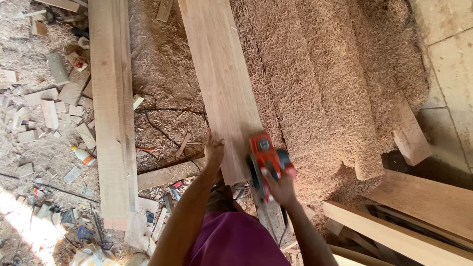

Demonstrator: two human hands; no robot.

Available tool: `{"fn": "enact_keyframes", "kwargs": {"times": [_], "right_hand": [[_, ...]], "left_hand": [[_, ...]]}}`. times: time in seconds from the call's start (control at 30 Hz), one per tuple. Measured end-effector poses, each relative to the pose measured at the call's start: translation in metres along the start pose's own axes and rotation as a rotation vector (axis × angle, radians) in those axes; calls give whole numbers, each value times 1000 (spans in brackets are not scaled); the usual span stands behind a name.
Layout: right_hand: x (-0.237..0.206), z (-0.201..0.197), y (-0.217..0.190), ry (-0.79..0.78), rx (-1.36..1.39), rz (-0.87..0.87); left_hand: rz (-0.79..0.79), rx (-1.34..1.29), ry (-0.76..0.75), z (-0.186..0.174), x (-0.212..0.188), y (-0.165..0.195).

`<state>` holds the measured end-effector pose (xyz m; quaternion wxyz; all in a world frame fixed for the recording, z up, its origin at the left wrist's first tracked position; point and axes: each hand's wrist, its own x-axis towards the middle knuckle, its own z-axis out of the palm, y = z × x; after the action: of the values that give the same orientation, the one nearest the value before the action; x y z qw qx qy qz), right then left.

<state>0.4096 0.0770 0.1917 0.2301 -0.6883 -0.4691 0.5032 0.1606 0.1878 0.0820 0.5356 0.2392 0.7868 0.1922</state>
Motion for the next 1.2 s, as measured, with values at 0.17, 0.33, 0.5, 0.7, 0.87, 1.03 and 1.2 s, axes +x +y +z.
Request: {"fn": "enact_keyframes", "kwargs": {"times": [0.17,0.33,0.5,0.7,0.87,1.03,1.2], "right_hand": [[155,37,-62,146,70,-289],[161,47,-58,-86,19,140],[-22,30,-7,-110,2,265],[-108,33,14,-101,132,272],[-8,65,-21,27,110,-35],[143,87,-71,38,105,-221],[118,90,-59,-25,185,-229]], "left_hand": [[88,-57,17,-3,-7,0],[148,83,74,-7,-4,-6],[86,-178,-154,-21,-2,-7],[-185,-437,-208,-35,4,-20],[-59,-571,-340,-38,16,-45],[-94,-788,-477,-45,17,-51],[-152,-712,-480,-59,24,-45]]}}
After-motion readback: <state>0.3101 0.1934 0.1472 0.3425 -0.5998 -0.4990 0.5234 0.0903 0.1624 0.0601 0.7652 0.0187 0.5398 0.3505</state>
